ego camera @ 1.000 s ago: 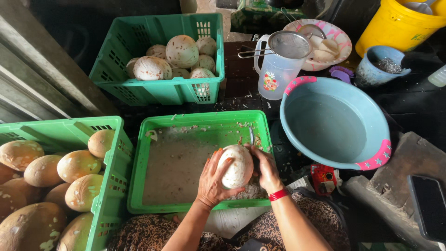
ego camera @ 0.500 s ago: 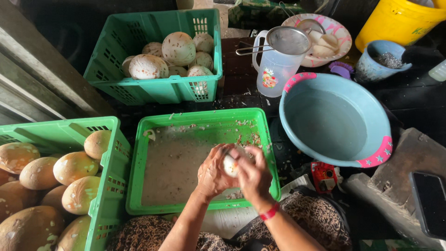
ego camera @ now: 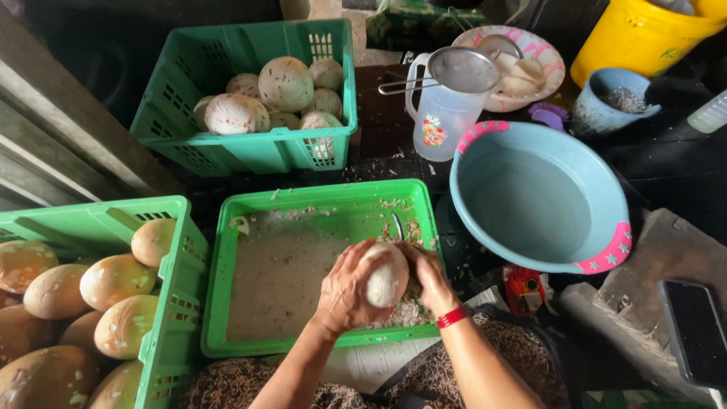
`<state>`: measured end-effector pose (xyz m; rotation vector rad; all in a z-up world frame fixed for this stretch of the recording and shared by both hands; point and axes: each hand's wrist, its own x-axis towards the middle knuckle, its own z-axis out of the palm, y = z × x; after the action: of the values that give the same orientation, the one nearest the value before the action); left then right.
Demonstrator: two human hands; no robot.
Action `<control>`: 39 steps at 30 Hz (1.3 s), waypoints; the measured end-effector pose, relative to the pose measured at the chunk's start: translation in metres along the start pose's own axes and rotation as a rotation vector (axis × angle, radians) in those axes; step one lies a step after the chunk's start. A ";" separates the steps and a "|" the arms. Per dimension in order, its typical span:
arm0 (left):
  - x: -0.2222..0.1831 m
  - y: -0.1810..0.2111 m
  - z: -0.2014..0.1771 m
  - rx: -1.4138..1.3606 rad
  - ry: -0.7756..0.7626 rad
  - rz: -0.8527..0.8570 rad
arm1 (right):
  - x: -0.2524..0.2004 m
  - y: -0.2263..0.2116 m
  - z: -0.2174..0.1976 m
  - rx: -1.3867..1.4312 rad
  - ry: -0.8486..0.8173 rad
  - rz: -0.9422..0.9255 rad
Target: The person peels melon-like fruits using a small knife, placing the peeled fruit into a blue basin and the skins into a green tray.
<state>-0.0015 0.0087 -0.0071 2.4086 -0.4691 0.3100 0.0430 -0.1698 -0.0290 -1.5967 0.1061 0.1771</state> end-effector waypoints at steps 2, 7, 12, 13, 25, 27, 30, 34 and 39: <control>-0.010 -0.014 0.016 0.085 0.148 0.130 | 0.004 -0.004 0.005 0.120 0.062 0.124; -0.022 -0.016 0.032 0.085 0.352 0.234 | 0.006 -0.001 0.005 0.304 0.123 0.241; -0.020 0.014 0.013 -0.318 0.175 -0.309 | 0.010 0.006 0.008 0.377 0.154 0.255; -0.019 0.010 0.014 -0.320 0.173 -0.304 | 0.009 0.006 0.010 0.378 0.159 0.253; 0.005 -0.016 -0.012 -0.437 0.063 -0.505 | 0.013 0.000 -0.029 -0.170 -0.072 -0.115; 0.012 -0.014 -0.011 -0.435 -0.014 -0.588 | -0.009 -0.042 -0.020 -0.054 -0.043 0.259; 0.021 -0.023 -0.002 -0.568 0.049 -0.506 | 0.001 -0.009 -0.027 0.197 0.069 0.186; 0.057 0.006 -0.009 -0.741 0.103 -0.586 | -0.001 -0.053 -0.050 0.386 0.071 0.134; 0.141 0.050 0.020 -0.754 0.068 -0.353 | 0.002 -0.106 -0.103 0.632 0.329 -0.008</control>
<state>0.1084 -0.0756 0.0530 1.6894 -0.0873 0.0377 0.0684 -0.2688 0.0773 -0.9820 0.3728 -0.1217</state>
